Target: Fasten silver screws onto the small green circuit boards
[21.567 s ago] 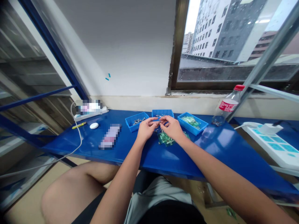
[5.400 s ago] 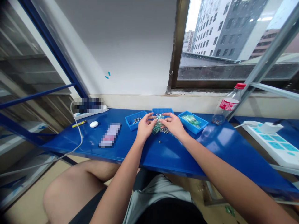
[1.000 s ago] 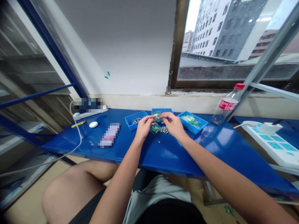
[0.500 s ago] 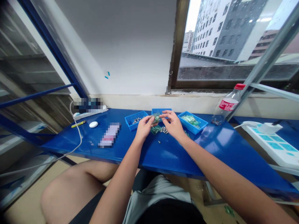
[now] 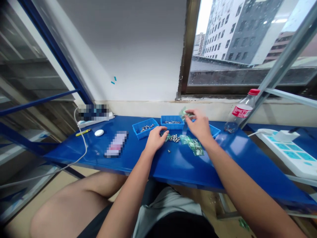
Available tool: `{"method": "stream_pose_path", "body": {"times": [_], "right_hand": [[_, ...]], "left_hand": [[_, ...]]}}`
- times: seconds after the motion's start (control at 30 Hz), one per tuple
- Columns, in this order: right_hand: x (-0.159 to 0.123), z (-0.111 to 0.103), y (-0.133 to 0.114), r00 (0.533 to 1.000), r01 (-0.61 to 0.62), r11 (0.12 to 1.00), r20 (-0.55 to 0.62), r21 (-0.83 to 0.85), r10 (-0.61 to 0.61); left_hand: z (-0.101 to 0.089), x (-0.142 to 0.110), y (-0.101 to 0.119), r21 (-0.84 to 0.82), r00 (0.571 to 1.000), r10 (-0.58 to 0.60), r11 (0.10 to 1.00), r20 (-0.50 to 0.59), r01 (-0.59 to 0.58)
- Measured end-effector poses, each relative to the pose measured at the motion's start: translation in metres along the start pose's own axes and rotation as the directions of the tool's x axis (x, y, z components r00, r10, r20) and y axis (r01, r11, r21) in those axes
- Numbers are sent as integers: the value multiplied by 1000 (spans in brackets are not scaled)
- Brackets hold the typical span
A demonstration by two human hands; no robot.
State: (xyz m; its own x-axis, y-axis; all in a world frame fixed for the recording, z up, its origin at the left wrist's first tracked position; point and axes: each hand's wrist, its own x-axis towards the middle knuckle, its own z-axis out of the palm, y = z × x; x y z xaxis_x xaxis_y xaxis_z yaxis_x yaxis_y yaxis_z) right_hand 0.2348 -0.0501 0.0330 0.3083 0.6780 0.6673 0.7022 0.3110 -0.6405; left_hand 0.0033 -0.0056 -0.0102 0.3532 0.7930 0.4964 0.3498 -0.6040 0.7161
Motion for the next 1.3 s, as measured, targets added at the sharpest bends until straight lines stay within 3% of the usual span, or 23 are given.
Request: {"method": "stream_pose_path", "body": {"times": [0.1,0.2,0.4,0.5,0.6,0.73,0.83,0.9,0.97,1.07,1.3], "right_hand": [[12,-30,16,997,75,987,22,-142,-73],[16,-48,39,975,182,939,177,-291,-134],[6,-49,77,915,189,888,404,-420,-4],[2,-47,75,916,176,875,401,-452,22],[-1,-43,59,948,186,876,316,-445,-41],[-15,-24,22,974,166,951,194,-261,-117],[-32,2,-5,971,13,998,238,54,-25],[-43,20,-16,931,-155,942,364,299,38],[-50,34,-20,903,-296,850,418,436,99],[-52,43,-18,877,-394,771,456,501,153],[-48,37,-8,909,-390,764,345,514,232]], "left_hand": [[3,-3,-1,58,996,11,998,90,-16],[6,-4,-6,73,990,-17,997,141,7],[4,-1,-10,129,993,13,991,118,-28],[1,0,-7,116,996,49,992,70,-57],[-2,2,-2,25,999,49,998,-14,-49],[-3,5,4,-260,995,-75,964,-65,55],[-2,6,7,-510,987,-160,847,24,150],[-2,6,8,-622,980,-175,759,90,193],[-2,7,9,-681,977,-179,702,116,210],[-1,7,9,-702,975,-203,680,94,210],[3,8,2,-663,967,-215,706,135,249]]}}
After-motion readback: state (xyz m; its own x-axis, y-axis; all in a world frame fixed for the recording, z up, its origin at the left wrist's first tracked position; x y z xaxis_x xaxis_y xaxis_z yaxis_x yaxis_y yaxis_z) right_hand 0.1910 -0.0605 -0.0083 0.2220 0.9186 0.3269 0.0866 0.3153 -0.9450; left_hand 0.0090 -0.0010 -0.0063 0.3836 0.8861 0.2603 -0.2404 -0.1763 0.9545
